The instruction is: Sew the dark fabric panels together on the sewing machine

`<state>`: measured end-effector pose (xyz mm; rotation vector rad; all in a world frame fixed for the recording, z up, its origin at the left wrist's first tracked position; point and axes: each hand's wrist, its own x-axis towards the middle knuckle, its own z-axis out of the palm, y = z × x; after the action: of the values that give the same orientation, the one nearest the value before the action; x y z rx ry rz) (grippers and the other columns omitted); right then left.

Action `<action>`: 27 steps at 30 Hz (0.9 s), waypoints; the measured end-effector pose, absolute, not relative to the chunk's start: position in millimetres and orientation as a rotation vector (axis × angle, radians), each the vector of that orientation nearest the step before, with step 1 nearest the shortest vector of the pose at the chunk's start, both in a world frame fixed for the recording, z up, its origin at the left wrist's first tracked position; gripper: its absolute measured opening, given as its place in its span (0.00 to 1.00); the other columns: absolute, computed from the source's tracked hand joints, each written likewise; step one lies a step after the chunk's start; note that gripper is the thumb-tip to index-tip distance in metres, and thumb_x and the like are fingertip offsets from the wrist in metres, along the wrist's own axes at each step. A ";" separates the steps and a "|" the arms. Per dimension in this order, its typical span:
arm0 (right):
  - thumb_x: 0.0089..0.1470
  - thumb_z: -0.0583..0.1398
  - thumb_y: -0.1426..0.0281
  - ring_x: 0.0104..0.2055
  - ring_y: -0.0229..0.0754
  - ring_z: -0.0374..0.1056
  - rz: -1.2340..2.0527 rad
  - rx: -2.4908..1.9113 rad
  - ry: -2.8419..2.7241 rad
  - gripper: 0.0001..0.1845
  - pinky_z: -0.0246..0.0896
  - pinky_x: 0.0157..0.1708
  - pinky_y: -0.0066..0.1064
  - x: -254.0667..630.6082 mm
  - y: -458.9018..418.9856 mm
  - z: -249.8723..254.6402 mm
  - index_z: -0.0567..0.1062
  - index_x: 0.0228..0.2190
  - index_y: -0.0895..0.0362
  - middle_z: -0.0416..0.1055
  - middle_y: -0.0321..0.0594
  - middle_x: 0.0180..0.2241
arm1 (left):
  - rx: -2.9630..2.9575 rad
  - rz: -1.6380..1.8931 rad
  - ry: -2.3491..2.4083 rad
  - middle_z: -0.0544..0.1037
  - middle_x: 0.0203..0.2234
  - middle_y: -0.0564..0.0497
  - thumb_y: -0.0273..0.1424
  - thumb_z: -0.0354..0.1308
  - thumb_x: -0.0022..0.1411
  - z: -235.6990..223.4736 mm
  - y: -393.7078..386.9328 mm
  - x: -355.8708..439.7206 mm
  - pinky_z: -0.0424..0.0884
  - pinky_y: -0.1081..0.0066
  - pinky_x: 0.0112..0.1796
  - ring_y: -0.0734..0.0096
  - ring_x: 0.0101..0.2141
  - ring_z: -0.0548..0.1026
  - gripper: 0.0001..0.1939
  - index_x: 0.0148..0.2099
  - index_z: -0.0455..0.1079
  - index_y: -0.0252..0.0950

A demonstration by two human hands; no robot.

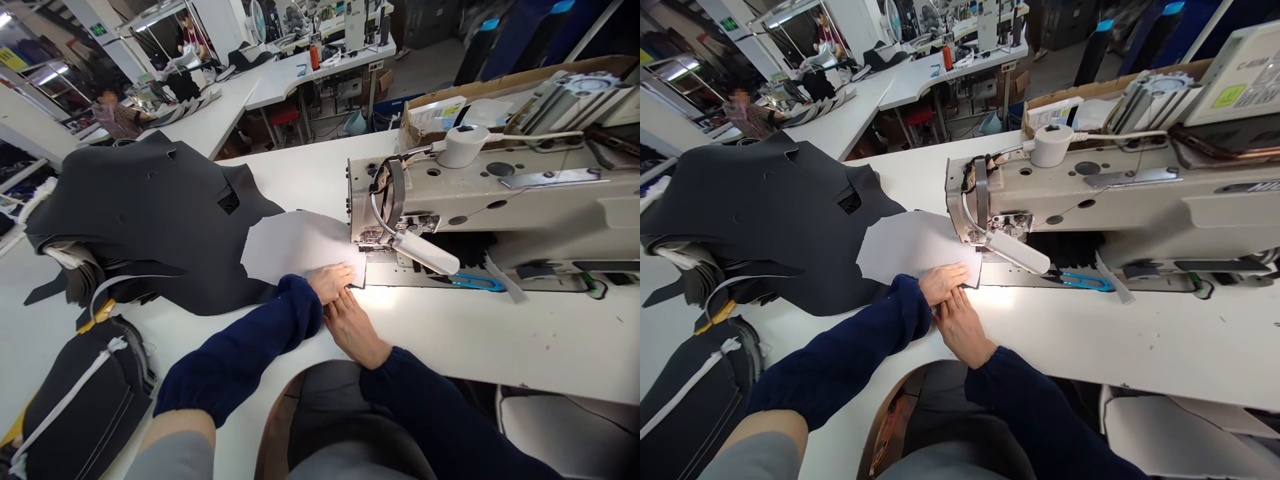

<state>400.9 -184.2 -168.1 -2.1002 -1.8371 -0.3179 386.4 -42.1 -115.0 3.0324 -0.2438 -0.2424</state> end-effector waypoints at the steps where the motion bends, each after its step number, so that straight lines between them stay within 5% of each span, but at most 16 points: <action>1: 0.59 0.52 0.70 0.55 0.56 0.59 -0.320 -2.100 -1.838 0.20 0.51 0.58 0.48 402.6 -182.5 -168.0 0.71 0.47 0.71 0.67 0.59 0.49 | 3.047 -0.240 -0.247 0.63 0.59 0.45 0.18 0.52 0.56 -114.5 -42.3 388.2 0.57 0.69 0.59 0.65 0.60 0.58 0.23 0.55 0.64 0.30; 27: 0.54 0.52 0.76 0.52 0.57 0.61 -0.256 -2.187 -1.833 0.18 0.46 0.59 0.49 449.4 -144.3 -166.4 0.73 0.44 0.70 0.70 0.59 0.43 | 3.174 -0.287 0.003 0.66 0.56 0.45 0.24 0.44 0.67 -106.2 -30.5 439.5 0.60 0.72 0.56 0.66 0.58 0.60 0.17 0.55 0.64 0.30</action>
<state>449.4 -144.3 -166.4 -2.1866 -1.8334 -0.2565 439.5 -30.5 -106.2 3.1738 0.0034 -0.2867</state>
